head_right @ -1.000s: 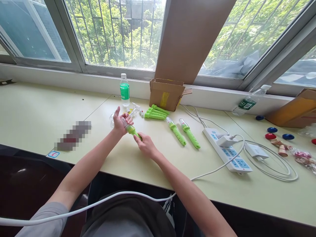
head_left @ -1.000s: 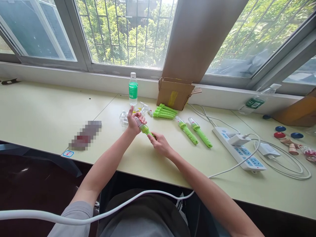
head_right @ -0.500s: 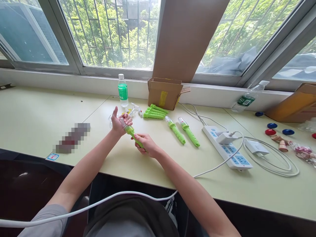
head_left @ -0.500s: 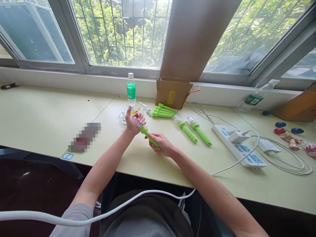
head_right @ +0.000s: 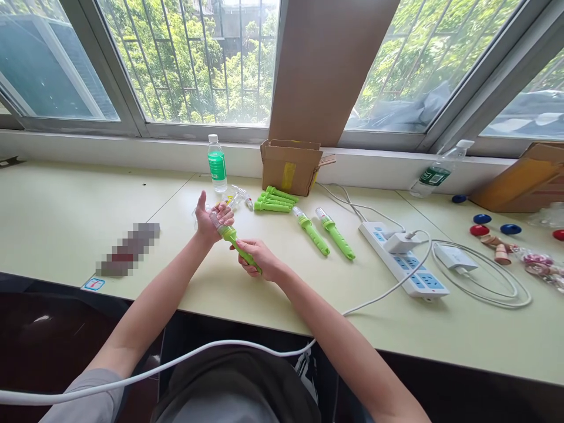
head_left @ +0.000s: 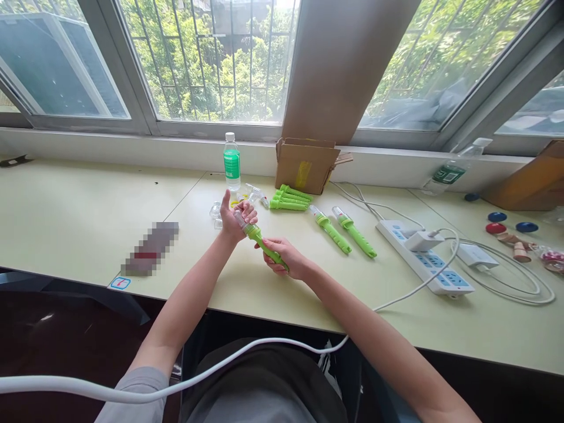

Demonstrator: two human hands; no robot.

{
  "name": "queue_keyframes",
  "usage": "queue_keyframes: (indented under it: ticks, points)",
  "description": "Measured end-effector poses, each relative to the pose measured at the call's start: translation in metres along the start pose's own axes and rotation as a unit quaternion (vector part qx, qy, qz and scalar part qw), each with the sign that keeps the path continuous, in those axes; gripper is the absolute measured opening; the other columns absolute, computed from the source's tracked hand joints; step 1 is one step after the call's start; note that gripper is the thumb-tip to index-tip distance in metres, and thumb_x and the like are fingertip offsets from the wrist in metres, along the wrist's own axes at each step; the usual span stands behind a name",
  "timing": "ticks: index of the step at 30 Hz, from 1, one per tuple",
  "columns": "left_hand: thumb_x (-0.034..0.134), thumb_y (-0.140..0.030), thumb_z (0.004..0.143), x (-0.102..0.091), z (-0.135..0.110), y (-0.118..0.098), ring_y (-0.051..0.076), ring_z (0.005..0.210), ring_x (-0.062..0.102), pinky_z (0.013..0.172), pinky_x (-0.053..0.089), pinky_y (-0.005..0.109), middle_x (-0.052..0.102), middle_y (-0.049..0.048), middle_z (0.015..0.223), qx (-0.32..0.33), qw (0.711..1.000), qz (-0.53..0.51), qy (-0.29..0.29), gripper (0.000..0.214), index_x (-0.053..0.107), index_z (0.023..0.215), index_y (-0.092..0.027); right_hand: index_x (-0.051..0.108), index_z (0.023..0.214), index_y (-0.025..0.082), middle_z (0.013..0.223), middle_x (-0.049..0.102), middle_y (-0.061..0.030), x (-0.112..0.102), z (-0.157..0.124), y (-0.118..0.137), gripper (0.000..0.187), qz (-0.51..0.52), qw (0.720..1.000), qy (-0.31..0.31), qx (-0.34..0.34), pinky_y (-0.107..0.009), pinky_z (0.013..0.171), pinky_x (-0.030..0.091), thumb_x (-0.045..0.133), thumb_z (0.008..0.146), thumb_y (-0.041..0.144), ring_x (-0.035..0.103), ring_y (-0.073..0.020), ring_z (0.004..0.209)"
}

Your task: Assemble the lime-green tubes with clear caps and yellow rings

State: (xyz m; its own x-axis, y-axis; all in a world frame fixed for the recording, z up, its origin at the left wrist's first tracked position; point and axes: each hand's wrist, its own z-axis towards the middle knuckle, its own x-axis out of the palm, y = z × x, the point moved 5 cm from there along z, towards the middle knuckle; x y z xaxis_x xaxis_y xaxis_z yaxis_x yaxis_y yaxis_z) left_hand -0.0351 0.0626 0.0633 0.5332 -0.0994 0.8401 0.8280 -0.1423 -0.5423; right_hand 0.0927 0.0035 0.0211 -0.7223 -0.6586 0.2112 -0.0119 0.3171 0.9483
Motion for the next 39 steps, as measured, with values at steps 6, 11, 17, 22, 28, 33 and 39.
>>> queue_keyframes:
  ticks: [6,11,17,22,28,33,39]
  points:
    - [0.043,-0.070,0.076,0.000,0.001,0.000,0.008,0.032,0.034,0.038,0.035,0.024,0.031,-0.0047,0.040,0.014,1.000,0.011,0.017,0.056,0.051,0.061,-0.017,0.055,0.092,0.018,0.050,0.043,0.0077,-0.004,0.005,-0.001,0.041,-0.130,0.983,-0.086,-0.092,-0.019,0.028,0.022,0.047,0.082,0.056,0.031,-0.0053,0.030]
    - [0.048,-0.067,0.075,-0.011,0.009,0.003,0.010,0.037,0.043,0.047,0.045,0.026,0.040,-0.0039,0.044,0.030,0.997,0.063,-0.013,0.052,0.054,0.068,-0.016,0.054,0.081,0.018,0.054,0.050,0.0045,-0.013,0.008,-0.001,0.041,-0.242,0.953,-0.134,-0.127,-0.020,0.034,0.028,0.038,0.087,0.056,0.036,-0.0064,0.034]
    - [0.052,-0.064,0.073,-0.023,0.019,0.003,0.016,0.054,0.059,0.058,0.049,0.030,0.055,0.0007,0.055,0.118,0.977,0.164,-0.073,0.048,0.049,0.074,-0.017,0.062,0.095,0.019,0.067,0.060,-0.0004,-0.031,0.000,0.015,0.035,-0.454,0.832,-0.248,-0.199,-0.024,0.055,0.036,0.042,0.088,0.047,0.051,-0.0128,0.058]
    - [0.053,-0.056,0.077,-0.030,0.019,0.010,0.018,0.067,0.063,0.062,0.049,0.030,0.062,0.0036,0.072,0.196,0.891,0.379,-0.155,0.038,0.048,0.085,-0.019,0.062,0.105,0.021,0.086,0.068,-0.0051,-0.057,-0.004,0.020,0.035,-0.584,0.726,-0.352,-0.089,-0.025,0.061,0.035,0.048,0.085,0.046,0.059,-0.0189,0.074]
    - [0.054,-0.041,0.082,-0.021,0.016,0.030,0.020,0.089,0.060,0.072,0.048,0.032,0.058,0.0088,0.105,0.258,0.690,0.668,-0.108,0.030,0.048,0.104,-0.021,0.063,0.106,0.021,0.105,0.065,-0.0074,-0.066,-0.008,0.023,0.034,-0.637,0.667,-0.384,-0.046,-0.026,0.068,0.037,0.043,0.089,0.043,0.060,-0.0202,0.088]
    - [0.053,-0.040,0.083,-0.026,0.019,0.037,0.023,0.099,0.058,0.076,0.049,0.035,0.049,0.0112,0.120,0.239,0.645,0.722,-0.083,0.039,0.041,0.115,-0.022,0.061,0.111,0.020,0.108,0.063,-0.0099,-0.082,-0.010,0.023,0.036,-0.645,0.648,-0.403,0.025,-0.028,0.073,0.040,0.043,0.089,0.042,0.059,-0.0216,0.094]
    - [0.053,-0.038,0.083,-0.029,0.021,0.040,0.023,0.098,0.058,0.080,0.049,0.038,0.045,0.0128,0.122,0.193,0.626,0.752,-0.072,0.042,0.037,0.119,-0.021,0.060,0.114,0.017,0.108,0.062,-0.0129,-0.103,-0.017,0.025,0.039,-0.625,0.633,-0.450,0.080,-0.030,0.074,0.042,0.042,0.090,0.041,0.060,-0.0239,0.096]
